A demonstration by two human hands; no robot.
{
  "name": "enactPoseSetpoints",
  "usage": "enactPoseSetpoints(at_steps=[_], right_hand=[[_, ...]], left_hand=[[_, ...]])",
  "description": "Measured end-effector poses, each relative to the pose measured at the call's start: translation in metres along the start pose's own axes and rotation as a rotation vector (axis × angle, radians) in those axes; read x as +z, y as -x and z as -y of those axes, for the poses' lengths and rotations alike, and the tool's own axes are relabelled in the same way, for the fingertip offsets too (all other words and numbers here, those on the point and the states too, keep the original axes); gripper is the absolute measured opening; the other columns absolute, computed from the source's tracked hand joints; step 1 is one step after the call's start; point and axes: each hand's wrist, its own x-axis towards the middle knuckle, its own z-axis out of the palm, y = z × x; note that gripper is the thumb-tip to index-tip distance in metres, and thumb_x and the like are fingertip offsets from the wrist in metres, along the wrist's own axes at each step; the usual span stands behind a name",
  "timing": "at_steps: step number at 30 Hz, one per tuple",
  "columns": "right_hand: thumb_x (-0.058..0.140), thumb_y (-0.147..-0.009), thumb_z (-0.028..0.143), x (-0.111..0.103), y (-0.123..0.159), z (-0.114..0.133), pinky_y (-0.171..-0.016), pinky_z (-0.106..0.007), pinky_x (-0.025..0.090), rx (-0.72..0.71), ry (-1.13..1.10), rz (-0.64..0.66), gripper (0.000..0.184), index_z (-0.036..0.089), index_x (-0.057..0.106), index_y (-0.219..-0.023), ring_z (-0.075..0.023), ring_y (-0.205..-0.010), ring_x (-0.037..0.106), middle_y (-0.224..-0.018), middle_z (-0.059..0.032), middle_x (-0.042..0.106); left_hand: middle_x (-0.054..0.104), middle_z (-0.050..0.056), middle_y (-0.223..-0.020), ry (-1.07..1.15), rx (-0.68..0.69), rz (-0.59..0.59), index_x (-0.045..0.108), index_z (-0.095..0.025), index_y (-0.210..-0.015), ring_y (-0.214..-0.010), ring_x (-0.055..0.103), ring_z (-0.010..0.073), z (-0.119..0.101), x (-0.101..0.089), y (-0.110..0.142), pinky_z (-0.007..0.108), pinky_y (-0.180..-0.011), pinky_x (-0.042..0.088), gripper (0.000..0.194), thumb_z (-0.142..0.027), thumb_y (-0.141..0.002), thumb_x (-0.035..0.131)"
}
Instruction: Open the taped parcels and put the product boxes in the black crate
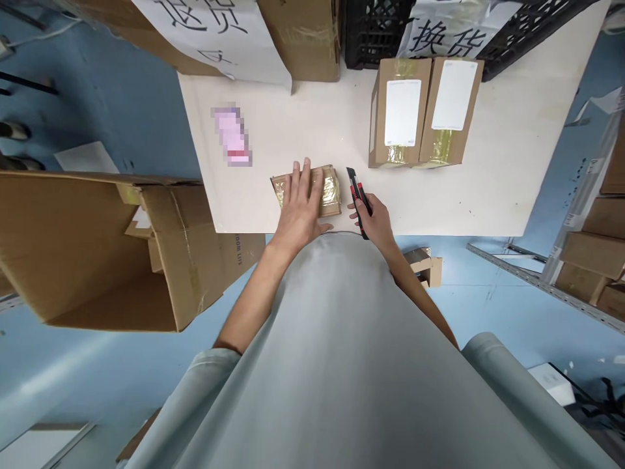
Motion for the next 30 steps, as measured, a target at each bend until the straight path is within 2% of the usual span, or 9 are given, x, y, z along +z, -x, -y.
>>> enactPoseSetpoints(at_steps=[4, 6, 9, 14, 17, 20, 23, 26, 30], right_hand=[[0.051, -0.117, 0.058, -0.002, 0.002, -0.01, -0.077, -0.028, 0.067, 0.01, -0.004, -0.02, 0.044, 0.022, 0.066, -0.137, -0.0173, -0.094, 0.082, -0.126, -0.0096, 0.086], [0.051, -0.117, 0.06, -0.004, 0.001, -0.017, -0.076, -0.028, 0.066, 0.015, 0.003, -0.035, 0.046, 0.022, 0.066, -0.138, -0.0173, -0.093, 0.082, -0.125, -0.0098, 0.086], [0.051, -0.115, 0.066, -0.006, -0.002, -0.03, -0.076, -0.029, 0.067, 0.01, -0.013, -0.075, 0.05, 0.022, 0.066, -0.135, -0.0176, -0.091, 0.081, -0.122, -0.0102, 0.085], [0.054, -0.11, 0.082, -0.015, -0.008, -0.05, -0.073, -0.033, 0.068, -0.025, -0.02, -0.172, 0.058, 0.027, 0.066, -0.125, -0.0223, -0.098, 0.079, -0.114, -0.0077, 0.082], [0.055, -0.109, 0.085, -0.021, -0.013, -0.057, -0.076, -0.037, 0.07, -0.036, 0.009, -0.224, 0.058, 0.029, 0.066, -0.118, -0.0227, -0.092, 0.075, -0.103, -0.0041, 0.078], [0.053, -0.111, 0.084, -0.021, -0.02, -0.062, -0.079, -0.039, 0.071, -0.061, 0.047, -0.22, 0.055, 0.03, 0.066, -0.117, -0.0228, -0.088, 0.073, -0.102, -0.003, 0.075], [0.047, -0.117, 0.073, -0.017, -0.028, -0.069, -0.086, -0.043, 0.069, -0.076, 0.19, -0.228, 0.048, 0.03, 0.067, -0.123, -0.0265, -0.091, 0.074, -0.105, -0.0058, 0.077], [0.04, -0.12, 0.052, -0.015, -0.036, -0.082, -0.099, -0.049, 0.064, -0.058, 0.426, -0.258, 0.041, 0.026, 0.067, -0.137, -0.0329, -0.106, 0.075, -0.118, -0.0125, 0.08], [0.038, -0.113, 0.029, -0.02, -0.049, -0.103, -0.113, -0.055, 0.058, 0.036, 0.717, -0.282, 0.054, 0.015, 0.062, -0.159, -0.0403, -0.132, 0.067, -0.14, -0.0249, 0.073]], left_hand=[[0.026, 0.024, -0.194, 0.008, 0.015, 0.023, 0.022, -0.023, -0.189, -0.183, 0.015, 0.0532, -0.001, 0.016, -0.021, 0.08, -0.147, 0.005, 0.115, -0.061, -0.1, 0.084], [0.036, 0.025, -0.189, 0.008, 0.013, 0.022, 0.023, -0.021, -0.189, -0.18, 0.024, 0.0525, 0.002, 0.016, -0.025, 0.079, -0.148, 0.006, 0.11, -0.055, -0.102, 0.081], [0.043, 0.026, -0.183, 0.017, 0.025, 0.018, 0.025, -0.02, -0.188, -0.176, 0.034, 0.0521, 0.003, 0.004, -0.024, 0.078, -0.148, 0.009, 0.11, -0.053, -0.101, 0.083], [0.04, 0.023, -0.185, 0.12, 0.054, -0.019, 0.016, -0.028, -0.19, -0.176, 0.034, 0.0511, 0.001, -0.021, -0.009, 0.078, -0.146, 0.017, 0.124, -0.066, -0.097, 0.088], [0.031, 0.023, -0.19, 0.209, 0.047, -0.013, 0.008, -0.031, -0.191, -0.179, 0.031, 0.0477, 0.008, -0.024, 0.002, 0.07, -0.145, 0.03, 0.129, -0.068, -0.097, 0.088], [0.029, 0.02, -0.193, 0.251, 0.004, 0.01, 0.008, -0.032, -0.191, -0.179, 0.032, 0.0445, 0.028, -0.021, 0.016, 0.064, -0.143, 0.038, 0.123, -0.062, -0.1, 0.086], [0.028, 0.019, -0.194, 0.238, -0.032, 0.0, 0.012, -0.03, -0.191, -0.18, 0.031, 0.0446, 0.058, -0.017, 0.03, 0.065, -0.145, 0.035, 0.118, -0.054, -0.102, 0.084], [0.024, 0.017, -0.197, 0.219, -0.075, -0.012, 0.014, -0.029, -0.191, -0.182, 0.026, 0.0441, 0.089, -0.016, 0.043, 0.065, -0.148, 0.029, 0.113, -0.051, -0.104, 0.081], [0.02, 0.013, -0.199, 0.239, -0.164, -0.022, 0.01, -0.032, -0.192, -0.183, 0.025, 0.0408, 0.115, -0.008, 0.052, 0.062, -0.145, 0.039, 0.109, -0.049, -0.107, 0.076]])
